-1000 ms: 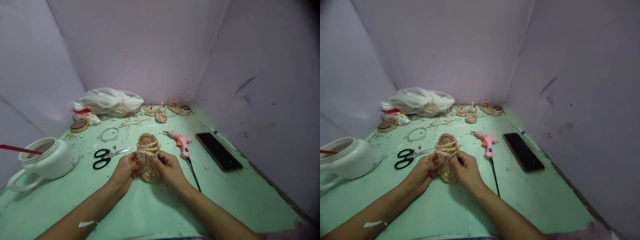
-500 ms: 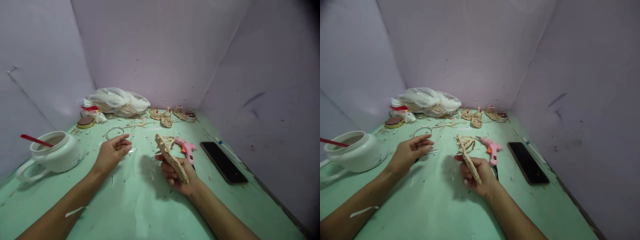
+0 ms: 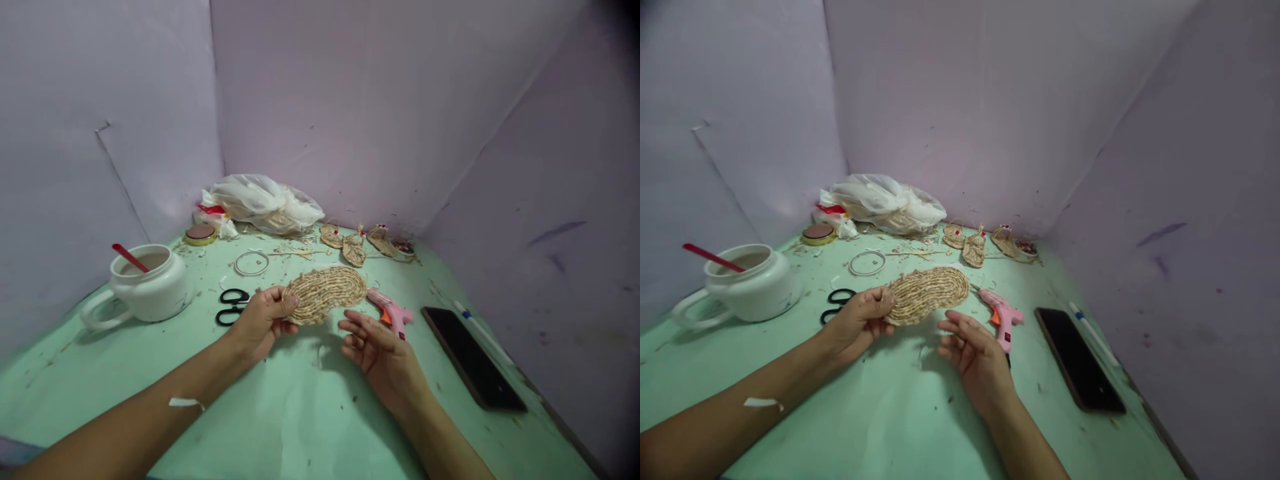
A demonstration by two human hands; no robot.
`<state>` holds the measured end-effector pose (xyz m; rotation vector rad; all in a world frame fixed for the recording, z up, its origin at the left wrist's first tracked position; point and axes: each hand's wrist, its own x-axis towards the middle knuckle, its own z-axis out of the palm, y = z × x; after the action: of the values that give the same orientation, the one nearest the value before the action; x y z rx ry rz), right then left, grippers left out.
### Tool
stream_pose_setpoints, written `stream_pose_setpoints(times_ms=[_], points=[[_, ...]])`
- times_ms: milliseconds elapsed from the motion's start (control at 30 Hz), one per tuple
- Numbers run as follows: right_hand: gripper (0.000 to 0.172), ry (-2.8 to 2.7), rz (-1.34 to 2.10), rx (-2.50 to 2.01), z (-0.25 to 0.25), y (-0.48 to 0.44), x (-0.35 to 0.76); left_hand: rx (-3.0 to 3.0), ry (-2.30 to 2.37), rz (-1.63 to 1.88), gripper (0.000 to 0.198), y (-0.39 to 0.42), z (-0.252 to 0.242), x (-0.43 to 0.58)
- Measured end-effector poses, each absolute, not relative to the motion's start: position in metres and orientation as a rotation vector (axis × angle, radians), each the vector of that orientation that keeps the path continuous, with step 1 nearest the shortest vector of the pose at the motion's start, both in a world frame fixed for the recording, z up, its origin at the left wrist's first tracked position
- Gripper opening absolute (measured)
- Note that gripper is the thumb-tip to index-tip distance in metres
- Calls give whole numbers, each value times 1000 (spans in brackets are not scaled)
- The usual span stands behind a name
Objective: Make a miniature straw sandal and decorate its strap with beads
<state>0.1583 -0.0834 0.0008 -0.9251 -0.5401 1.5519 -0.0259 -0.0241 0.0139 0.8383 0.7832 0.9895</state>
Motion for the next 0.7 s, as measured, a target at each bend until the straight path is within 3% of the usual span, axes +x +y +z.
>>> stream_pose_setpoints(times_ms=[100,233,400,467,567,633,700], points=[[37,-612,1505,-801,2,-84,148,794,759,953,34,-30,10,-18],[26,-645,1507,-854,0,-83,139,821,732,883,37,-39,4,-8],[35,-495,1324,-944,3,-81,138,938,747,770,34,-41,7,-4],[42,-452,1304,-905,5,-81,139,1085,848,774,29,-33,17,-15],[56,-400,1268,-870,8,-80,143,1793,1366,949,21,-11,35,-51],[59,-370,1241,-874,8,-79,148,2112,1669,708,17,6,43,-80],[54,-331,1230,-881,7,-78,154,2273,1675,327,16,16,44,-103]])
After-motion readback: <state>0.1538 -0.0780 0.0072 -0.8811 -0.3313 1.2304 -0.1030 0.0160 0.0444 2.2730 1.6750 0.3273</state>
